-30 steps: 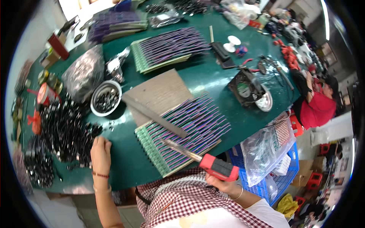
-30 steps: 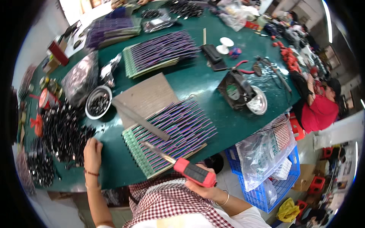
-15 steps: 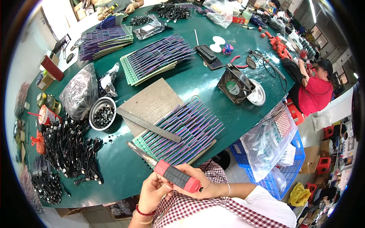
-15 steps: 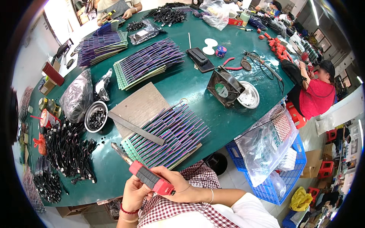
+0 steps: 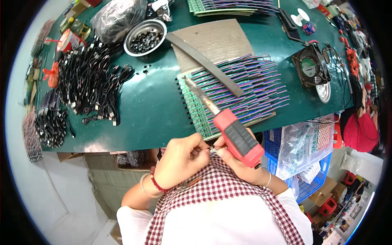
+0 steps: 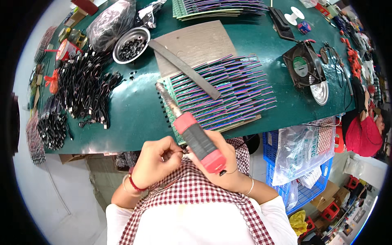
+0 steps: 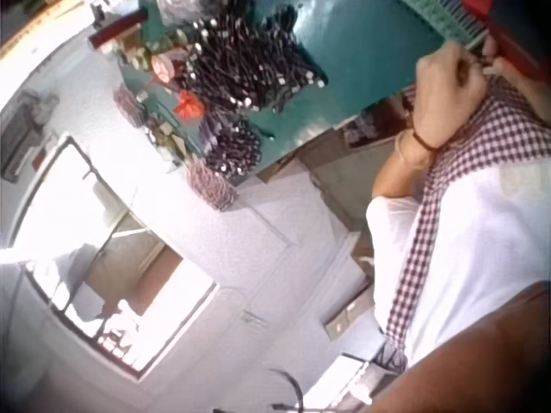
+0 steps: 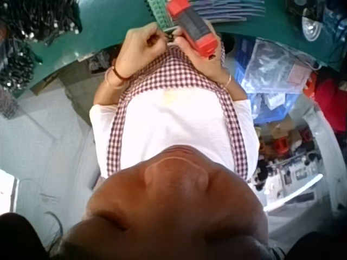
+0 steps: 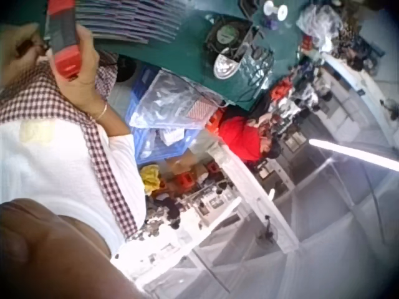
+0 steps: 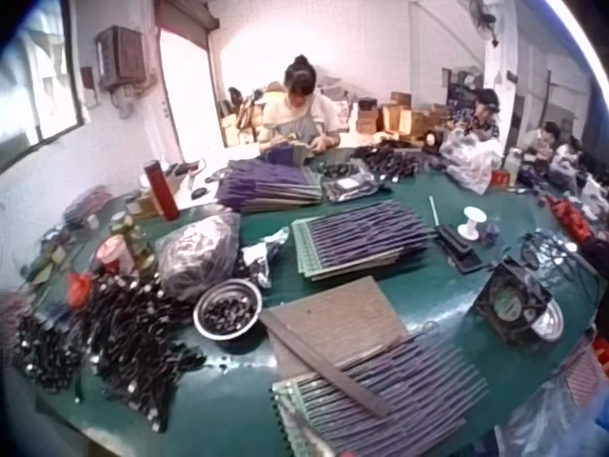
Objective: The person attaches USB cables to circuit board strips by placing the wires by hand and soldering them with a soldering iron.
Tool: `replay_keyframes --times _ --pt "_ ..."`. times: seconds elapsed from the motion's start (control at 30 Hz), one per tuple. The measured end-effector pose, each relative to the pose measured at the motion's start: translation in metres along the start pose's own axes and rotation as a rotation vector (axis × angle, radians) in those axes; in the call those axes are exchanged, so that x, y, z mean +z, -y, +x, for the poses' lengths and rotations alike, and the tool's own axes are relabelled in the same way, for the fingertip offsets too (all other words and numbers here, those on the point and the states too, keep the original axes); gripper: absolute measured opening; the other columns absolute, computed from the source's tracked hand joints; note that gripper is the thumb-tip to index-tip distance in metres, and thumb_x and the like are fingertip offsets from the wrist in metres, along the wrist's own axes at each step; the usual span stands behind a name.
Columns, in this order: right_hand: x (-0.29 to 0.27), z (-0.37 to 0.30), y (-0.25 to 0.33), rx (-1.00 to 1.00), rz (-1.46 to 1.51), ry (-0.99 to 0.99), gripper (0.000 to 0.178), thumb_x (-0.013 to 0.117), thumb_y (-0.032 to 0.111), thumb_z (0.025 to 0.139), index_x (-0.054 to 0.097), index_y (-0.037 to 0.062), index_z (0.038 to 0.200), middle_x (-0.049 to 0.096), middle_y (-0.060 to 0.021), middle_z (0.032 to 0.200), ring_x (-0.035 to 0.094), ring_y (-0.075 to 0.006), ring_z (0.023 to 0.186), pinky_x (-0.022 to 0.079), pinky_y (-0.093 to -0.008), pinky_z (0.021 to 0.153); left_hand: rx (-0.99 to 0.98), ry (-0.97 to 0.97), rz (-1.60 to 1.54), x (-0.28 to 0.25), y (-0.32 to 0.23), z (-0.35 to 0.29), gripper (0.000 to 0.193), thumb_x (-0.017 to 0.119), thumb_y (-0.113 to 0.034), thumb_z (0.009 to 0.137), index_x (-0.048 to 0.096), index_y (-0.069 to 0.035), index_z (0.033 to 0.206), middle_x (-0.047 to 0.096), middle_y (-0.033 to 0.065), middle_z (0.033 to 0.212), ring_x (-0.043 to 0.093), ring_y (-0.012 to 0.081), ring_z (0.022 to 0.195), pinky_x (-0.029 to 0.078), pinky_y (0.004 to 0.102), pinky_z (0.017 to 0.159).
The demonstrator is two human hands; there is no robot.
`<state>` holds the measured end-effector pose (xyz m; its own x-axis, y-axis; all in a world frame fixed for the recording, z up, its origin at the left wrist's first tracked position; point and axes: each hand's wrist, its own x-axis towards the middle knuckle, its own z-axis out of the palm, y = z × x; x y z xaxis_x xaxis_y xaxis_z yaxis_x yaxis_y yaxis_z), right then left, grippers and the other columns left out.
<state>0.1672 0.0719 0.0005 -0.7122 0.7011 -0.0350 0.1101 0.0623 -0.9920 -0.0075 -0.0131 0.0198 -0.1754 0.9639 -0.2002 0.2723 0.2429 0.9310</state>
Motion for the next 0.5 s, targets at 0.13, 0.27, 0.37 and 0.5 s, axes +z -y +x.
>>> replay_keyframes --times 0.13,0.27,0.37,0.5 --pt "-0.033 -0.025 -0.021 0.13 -0.071 0.012 0.029 0.066 0.01 0.085 0.054 -0.0012 0.109 0.064 -0.0054 0.088 0.06 -0.0117 0.081 0.048 -0.0276 0.074 -0.384 0.143 -0.422 -0.022 0.04 0.01 0.012 0.056 -0.007 0.09 0.054 0.001 0.08 0.057 -0.0007 0.065 0.049 0.0026 0.054 0.038 0.018 0.047" --pt "-0.049 -0.064 -0.025 0.218 0.133 -0.073 0.021 0.064 0.016 0.088 0.058 0.0002 0.099 0.058 -0.0019 0.085 0.054 -0.0114 0.075 0.045 -0.0277 0.071 -0.471 0.161 -0.44 -0.027 0.053 0.019 0.014 0.058 -0.009 0.089 0.055 0.0 0.08 0.057 0.0007 0.064 0.049 0.0033 0.05 0.037 0.0177 0.044" --pt "-0.056 -0.084 -0.034 0.251 0.067 -0.077 0.016 0.067 0.016 0.085 0.062 0.0033 0.093 0.059 -0.0026 0.082 0.056 -0.0129 0.071 0.044 -0.027 0.064 -0.475 0.197 -0.442 -0.028 0.058 0.028 0.013 0.059 -0.008 0.087 0.056 0.0 0.078 0.059 0.0021 0.064 0.05 0.0043 0.05 0.039 0.0182 0.045" --pt "-0.055 -0.093 -0.043 0.267 -0.085 -0.088 0.018 0.072 0.025 0.079 0.064 0.0094 0.082 0.06 -0.0032 0.077 0.058 -0.0171 0.068 0.044 -0.0292 0.059 -0.495 0.231 -0.432 -0.029 0.06 0.033 0.011 0.059 -0.008 0.087 0.056 -0.002 0.079 0.06 0.0024 0.065 0.049 0.0038 0.049 0.038 0.0173 0.045"
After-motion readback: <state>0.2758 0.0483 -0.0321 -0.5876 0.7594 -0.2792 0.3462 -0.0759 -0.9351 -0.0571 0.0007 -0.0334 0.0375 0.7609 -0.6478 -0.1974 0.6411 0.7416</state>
